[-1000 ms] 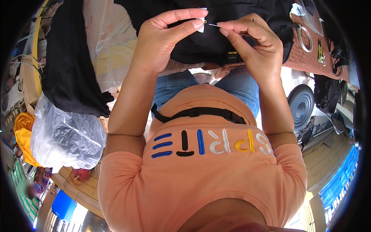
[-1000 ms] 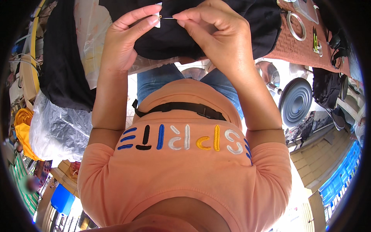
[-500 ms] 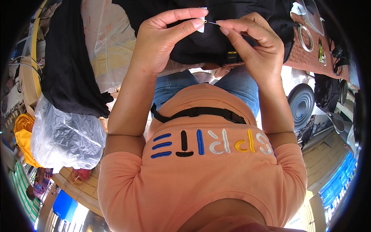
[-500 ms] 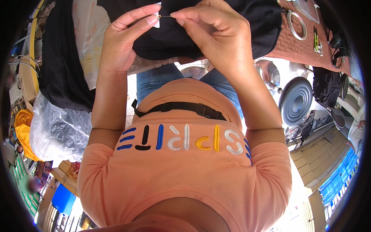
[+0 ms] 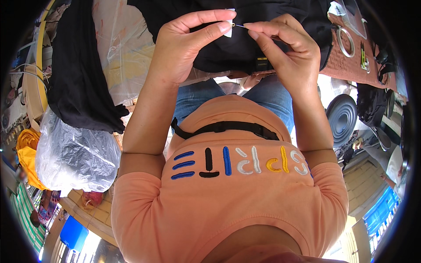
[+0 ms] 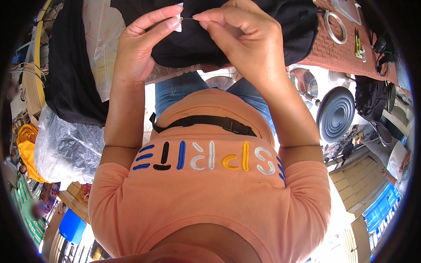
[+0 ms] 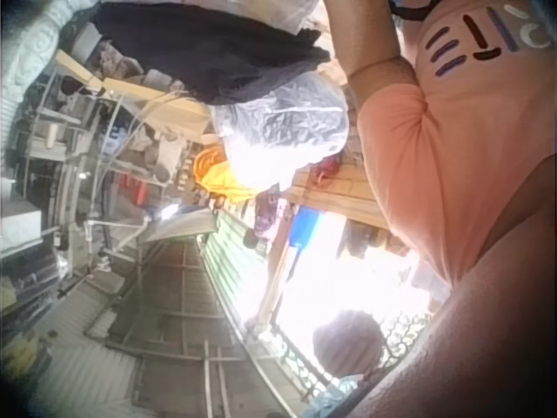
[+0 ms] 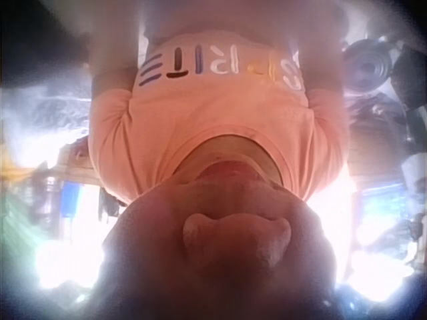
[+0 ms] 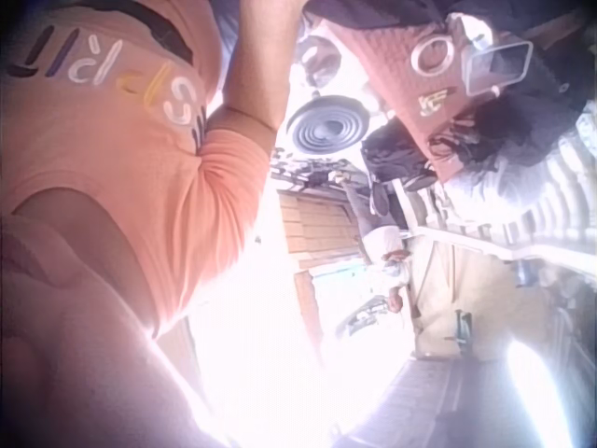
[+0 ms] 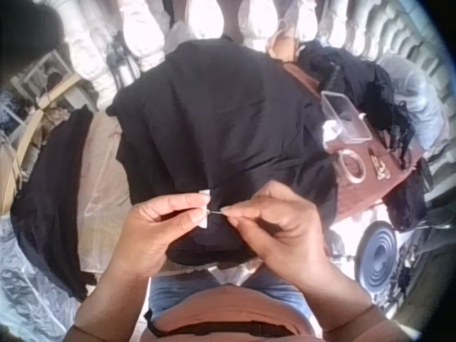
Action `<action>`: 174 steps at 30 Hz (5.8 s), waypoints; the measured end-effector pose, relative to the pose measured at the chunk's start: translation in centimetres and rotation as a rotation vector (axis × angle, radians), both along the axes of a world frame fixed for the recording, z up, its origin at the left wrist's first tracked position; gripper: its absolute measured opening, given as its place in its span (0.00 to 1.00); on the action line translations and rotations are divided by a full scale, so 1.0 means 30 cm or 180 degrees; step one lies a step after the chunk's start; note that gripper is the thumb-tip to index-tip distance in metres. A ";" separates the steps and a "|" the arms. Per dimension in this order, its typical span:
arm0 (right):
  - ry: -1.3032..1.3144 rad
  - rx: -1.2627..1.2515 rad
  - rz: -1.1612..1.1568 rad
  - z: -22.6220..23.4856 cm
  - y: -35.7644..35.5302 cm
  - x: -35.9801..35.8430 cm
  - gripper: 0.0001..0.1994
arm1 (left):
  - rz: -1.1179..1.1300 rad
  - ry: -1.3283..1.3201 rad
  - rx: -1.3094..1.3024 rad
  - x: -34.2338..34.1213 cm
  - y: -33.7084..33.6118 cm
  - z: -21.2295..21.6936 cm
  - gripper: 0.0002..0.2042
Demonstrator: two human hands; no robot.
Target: The person sews a white label onto a black garment by hand using a needle and thread, pulling the thread through several times to secure the label.
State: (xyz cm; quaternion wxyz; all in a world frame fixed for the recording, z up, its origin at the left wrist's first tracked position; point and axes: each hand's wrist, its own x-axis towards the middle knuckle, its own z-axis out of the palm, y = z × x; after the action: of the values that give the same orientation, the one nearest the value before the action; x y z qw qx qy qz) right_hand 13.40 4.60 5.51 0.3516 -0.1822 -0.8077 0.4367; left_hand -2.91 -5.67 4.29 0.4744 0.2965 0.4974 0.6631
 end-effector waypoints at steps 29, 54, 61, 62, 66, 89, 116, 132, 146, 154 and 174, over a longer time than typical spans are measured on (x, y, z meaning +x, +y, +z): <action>0.0637 -0.0032 0.0219 0.138 0.083 -0.087 0.04 | 0.0694 0.1118 -0.0446 0.030 0.043 -0.012 0.11; 0.1294 0.1031 -0.0801 0.306 0.116 0.018 0.04 | 0.0725 0.0955 -0.0436 0.036 0.048 -0.024 0.10; -0.0473 0.1368 0.0056 0.167 0.095 -0.005 0.08 | 0.0616 0.0718 -0.0300 0.039 0.036 -0.006 0.10; -0.0276 0.1397 0.0305 0.139 0.105 -0.011 0.07 | 0.0587 0.0653 -0.0265 0.042 0.038 -0.003 0.10; -0.0491 0.1897 0.0126 0.105 0.097 -0.021 0.07 | 0.0544 0.0642 -0.0242 0.045 0.037 0.003 0.11; -0.0726 0.1583 0.0407 0.124 0.080 -0.013 0.07 | 0.0662 0.1033 -0.0376 0.041 0.041 -0.014 0.10; 0.1190 -0.0217 0.0127 0.248 0.096 -0.098 0.05 | 0.0356 0.0943 -0.0510 0.002 0.023 -0.058 0.11; 0.1286 0.0609 0.0065 0.319 0.060 -0.098 0.07 | 0.0458 0.1084 -0.0477 0.003 0.012 -0.056 0.11; 0.2726 -0.0999 0.0426 0.246 0.085 -0.081 0.09 | 0.0468 0.1135 -0.0488 0.013 0.014 -0.057 0.11; 0.1547 0.0308 0.0982 0.361 0.118 0.080 0.11 | 0.0494 0.1101 -0.0466 0.012 0.013 -0.065 0.10; 0.1716 0.0229 0.0804 0.327 0.007 0.083 0.07 | 0.0734 0.1357 -0.0627 0.019 0.029 -0.065 0.10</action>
State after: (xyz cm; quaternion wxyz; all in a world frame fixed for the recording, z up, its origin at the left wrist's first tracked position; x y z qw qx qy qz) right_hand 15.88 4.83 15.30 0.5025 0.0548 -0.7165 0.4807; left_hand -2.36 -4.79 2.33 0.3067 0.3232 0.6788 0.5837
